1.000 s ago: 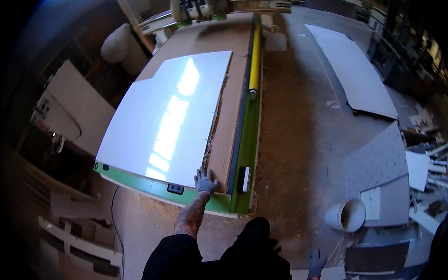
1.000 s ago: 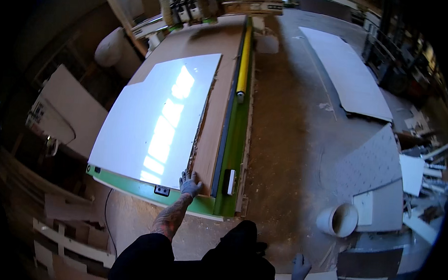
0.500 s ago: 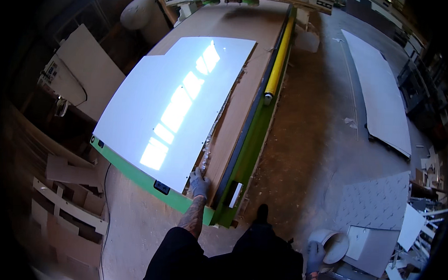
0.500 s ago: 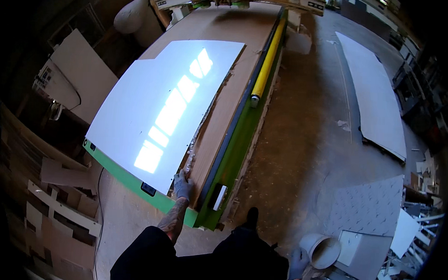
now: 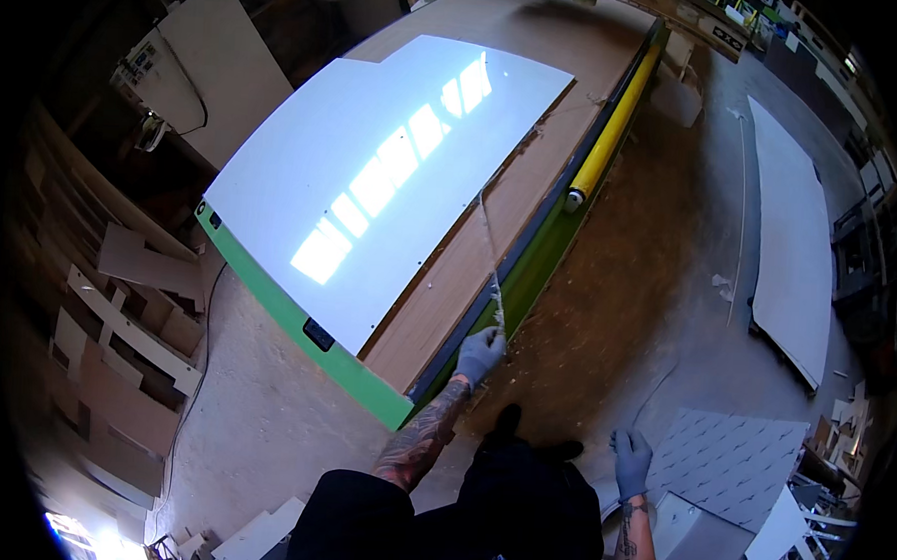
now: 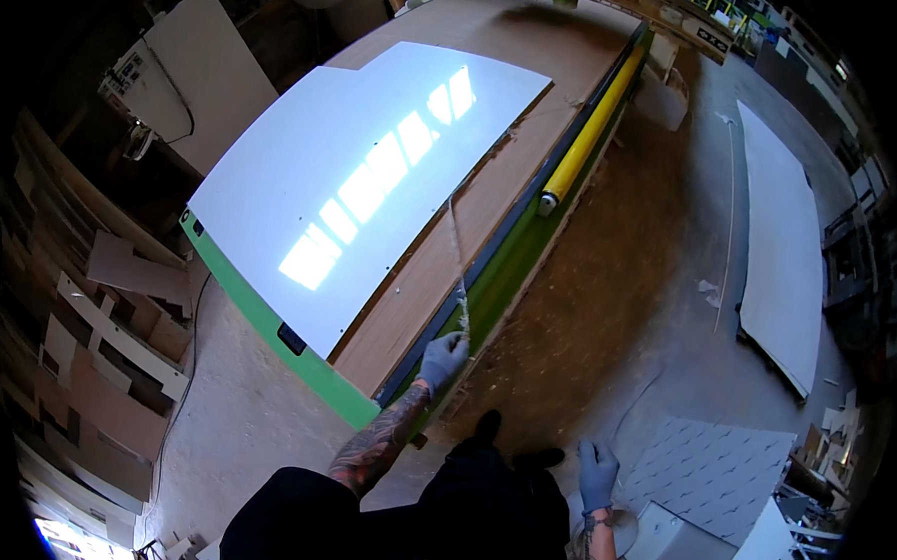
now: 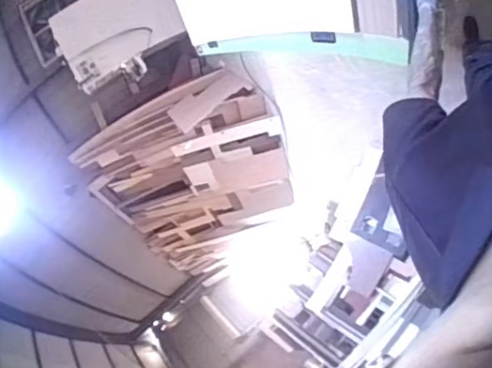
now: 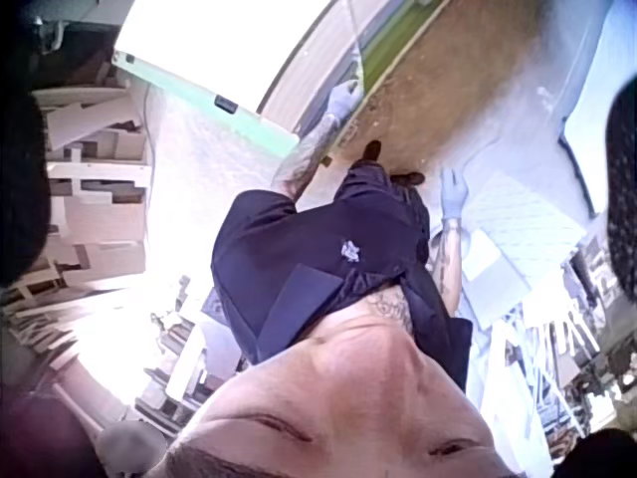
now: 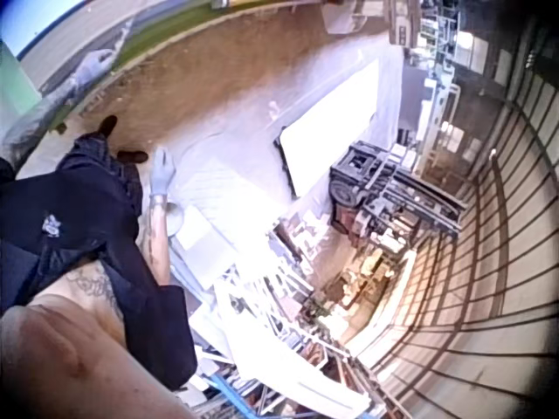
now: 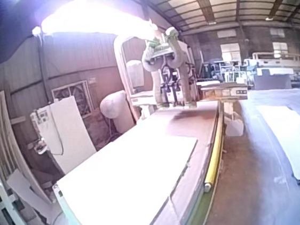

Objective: The person operates a CNC machine's control panel, then places a large white board onto the machine bed and secures it with green clamps. They remove the board, apply adhesive tape to its edge, and reposition it. Finally, they apply a label to the board's surface.

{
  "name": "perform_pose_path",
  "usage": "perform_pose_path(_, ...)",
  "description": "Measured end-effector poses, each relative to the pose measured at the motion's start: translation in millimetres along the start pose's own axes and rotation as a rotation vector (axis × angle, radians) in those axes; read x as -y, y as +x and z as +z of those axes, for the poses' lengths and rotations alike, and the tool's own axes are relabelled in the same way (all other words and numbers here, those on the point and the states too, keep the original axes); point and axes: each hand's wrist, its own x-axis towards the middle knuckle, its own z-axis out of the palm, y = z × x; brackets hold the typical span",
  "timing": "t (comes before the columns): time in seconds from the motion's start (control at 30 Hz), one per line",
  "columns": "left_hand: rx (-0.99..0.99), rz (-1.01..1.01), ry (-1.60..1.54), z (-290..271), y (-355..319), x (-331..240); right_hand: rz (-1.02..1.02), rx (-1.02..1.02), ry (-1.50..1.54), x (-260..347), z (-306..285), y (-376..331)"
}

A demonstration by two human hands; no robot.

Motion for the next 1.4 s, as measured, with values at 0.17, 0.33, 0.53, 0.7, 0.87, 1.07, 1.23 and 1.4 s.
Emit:
perform_pose_path(0.17,0.165,0.133,-0.06,57.4,-18.0,-86.4,-0.09,0.052,0.09,25.9,21.8,37.0)
perform_pose_path(0.33,0.449,0.297,-0.105,115.5,-53.2,-174.7,-0.232,0.012,0.131,56.1,48.9,95.1)
perform_pose_path(0.53,0.703,0.571,-0.032,125.7,-78.5,-212.0,0.101,0.169,0.722,46.4,-5.5,131.2)
perform_pose_path(0.7,0.807,0.546,-0.007,124.6,-84.1,-233.0,0.103,-0.093,0.417,81.6,-37.1,103.9)
perform_pose_path(0.87,0.633,0.8,-0.001,140.8,-82.7,-226.0,0.053,-0.433,0.681,31.2,-147.1,111.1)
perform_pose_path(1.07,0.764,0.725,-0.075,190.6,-94.6,-191.0,-0.272,-0.954,0.723,-21.4,-388.0,64.3)
perform_pose_path(1.23,0.847,0.654,0.09,227.9,-120.8,-152.5,-0.349,-1.205,0.767,-9.6,-577.7,-27.8)
perform_pose_path(1.4,0.918,0.62,0.2,276.6,-164.3,-156.4,-0.835,-1.769,0.346,54.9,-767.1,-143.7)
